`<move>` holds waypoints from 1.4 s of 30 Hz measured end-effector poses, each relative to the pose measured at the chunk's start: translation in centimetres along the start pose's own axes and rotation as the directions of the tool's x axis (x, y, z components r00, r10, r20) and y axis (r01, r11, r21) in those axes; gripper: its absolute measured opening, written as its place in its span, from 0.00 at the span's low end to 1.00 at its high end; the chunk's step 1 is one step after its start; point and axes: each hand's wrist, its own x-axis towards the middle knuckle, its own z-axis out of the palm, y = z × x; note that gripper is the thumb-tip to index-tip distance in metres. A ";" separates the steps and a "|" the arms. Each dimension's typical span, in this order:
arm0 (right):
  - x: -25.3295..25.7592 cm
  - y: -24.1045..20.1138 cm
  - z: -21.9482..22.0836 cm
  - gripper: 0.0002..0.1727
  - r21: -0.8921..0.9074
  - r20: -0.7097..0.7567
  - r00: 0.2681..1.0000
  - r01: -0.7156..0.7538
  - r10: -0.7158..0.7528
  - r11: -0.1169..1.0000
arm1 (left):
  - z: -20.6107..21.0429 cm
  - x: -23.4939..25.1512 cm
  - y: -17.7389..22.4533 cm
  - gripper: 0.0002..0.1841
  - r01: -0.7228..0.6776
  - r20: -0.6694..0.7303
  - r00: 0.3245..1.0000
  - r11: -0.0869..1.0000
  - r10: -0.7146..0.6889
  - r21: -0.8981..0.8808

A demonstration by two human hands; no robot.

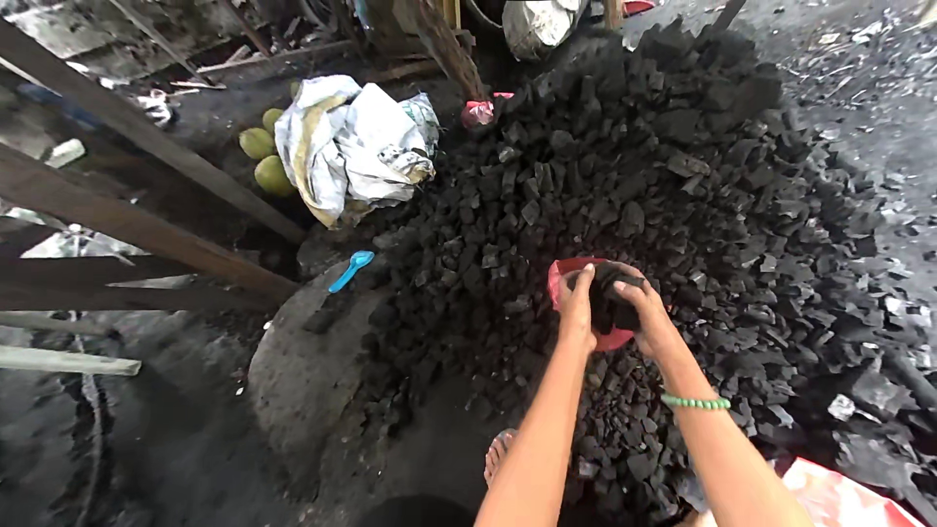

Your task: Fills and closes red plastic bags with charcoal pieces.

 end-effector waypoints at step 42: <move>-5.7 12.6 -1.5 0.35 -0.672 -0.400 0.787 -0.600 0.470 0.433 | -6.5 -2.6 -19.5 0.47 0.288 -0.301 0.950 0.588 -0.078 0.756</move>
